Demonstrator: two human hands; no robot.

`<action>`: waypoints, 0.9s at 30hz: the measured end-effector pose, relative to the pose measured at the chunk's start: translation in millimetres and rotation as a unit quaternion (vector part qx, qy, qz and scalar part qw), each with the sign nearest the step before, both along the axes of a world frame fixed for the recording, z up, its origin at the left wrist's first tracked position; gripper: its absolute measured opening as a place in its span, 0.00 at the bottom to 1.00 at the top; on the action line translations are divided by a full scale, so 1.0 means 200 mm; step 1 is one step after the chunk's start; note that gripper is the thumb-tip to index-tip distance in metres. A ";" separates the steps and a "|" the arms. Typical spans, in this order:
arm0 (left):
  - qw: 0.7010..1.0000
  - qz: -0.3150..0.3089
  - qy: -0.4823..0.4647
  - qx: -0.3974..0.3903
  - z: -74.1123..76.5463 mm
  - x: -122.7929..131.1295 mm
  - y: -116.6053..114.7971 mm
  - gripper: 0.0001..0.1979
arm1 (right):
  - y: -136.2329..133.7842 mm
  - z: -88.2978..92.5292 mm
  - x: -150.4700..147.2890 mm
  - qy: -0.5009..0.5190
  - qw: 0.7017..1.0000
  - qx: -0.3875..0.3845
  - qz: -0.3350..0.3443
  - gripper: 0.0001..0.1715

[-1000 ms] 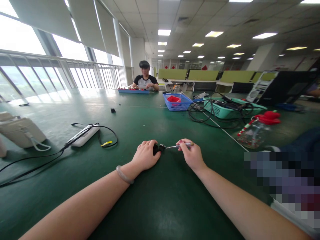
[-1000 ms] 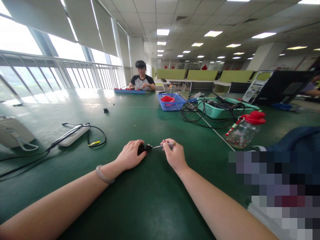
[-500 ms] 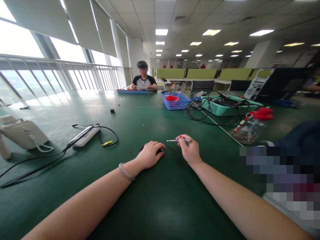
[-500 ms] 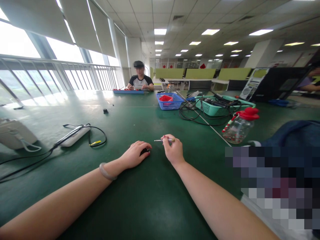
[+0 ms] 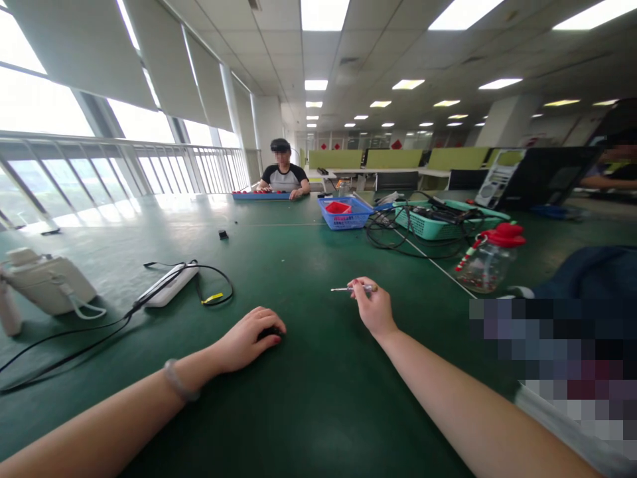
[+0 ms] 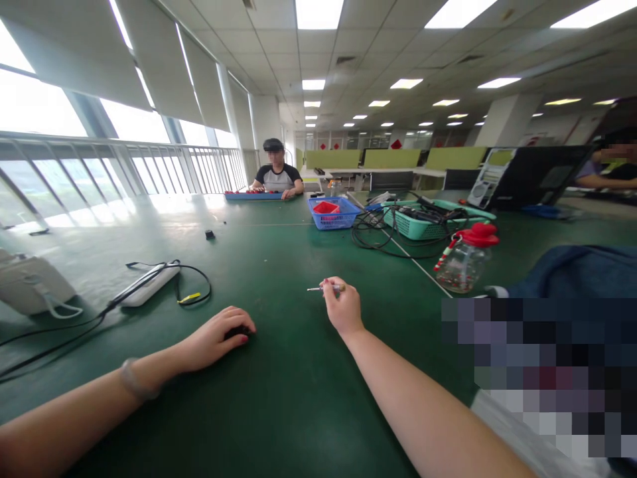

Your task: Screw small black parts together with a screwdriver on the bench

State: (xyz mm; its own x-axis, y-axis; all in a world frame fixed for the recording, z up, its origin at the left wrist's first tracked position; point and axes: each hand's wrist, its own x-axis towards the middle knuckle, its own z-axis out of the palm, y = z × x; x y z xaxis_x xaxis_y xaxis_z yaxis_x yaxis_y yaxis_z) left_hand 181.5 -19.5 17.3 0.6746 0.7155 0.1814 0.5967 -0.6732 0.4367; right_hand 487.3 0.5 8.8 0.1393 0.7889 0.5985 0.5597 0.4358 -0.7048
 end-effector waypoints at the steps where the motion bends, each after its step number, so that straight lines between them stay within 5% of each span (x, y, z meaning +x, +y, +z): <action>1: 1.000 0.007 0.004 -0.005 0.01 -0.08 0.00 0.10 | 0.00 0.00 -0.01 -0.005 1.000 -0.002 0.006 0.19; 6: 0.995 0.092 0.033 -0.021 0.04 -0.45 0.01 0.14 | -0.01 0.01 -0.02 -0.018 1.000 -0.003 0.016 0.19; 10: 0.984 0.178 0.018 0.006 0.05 -0.63 0.04 0.17 | 0.01 0.00 -0.02 -0.008 1.000 -0.006 0.005 0.19; 17: 0.914 0.388 -0.107 0.046 0.13 -0.72 0.08 0.19 | 0.03 -0.02 -0.02 0.019 1.000 -0.025 -0.001 0.19; 21: 0.871 0.481 -0.062 0.080 0.15 -0.73 0.05 0.22 | 0.04 -0.03 -0.02 0.022 0.999 -0.029 0.004 0.19; 24: 0.853 0.513 0.014 0.093 0.13 -0.76 0.03 0.23 | 0.05 -0.03 -0.02 0.030 0.999 -0.030 0.008 0.19; 27: 0.868 0.491 0.002 0.069 0.10 -0.78 0.02 0.23 | 0.05 -0.04 -0.02 0.036 0.999 -0.027 0.013 0.20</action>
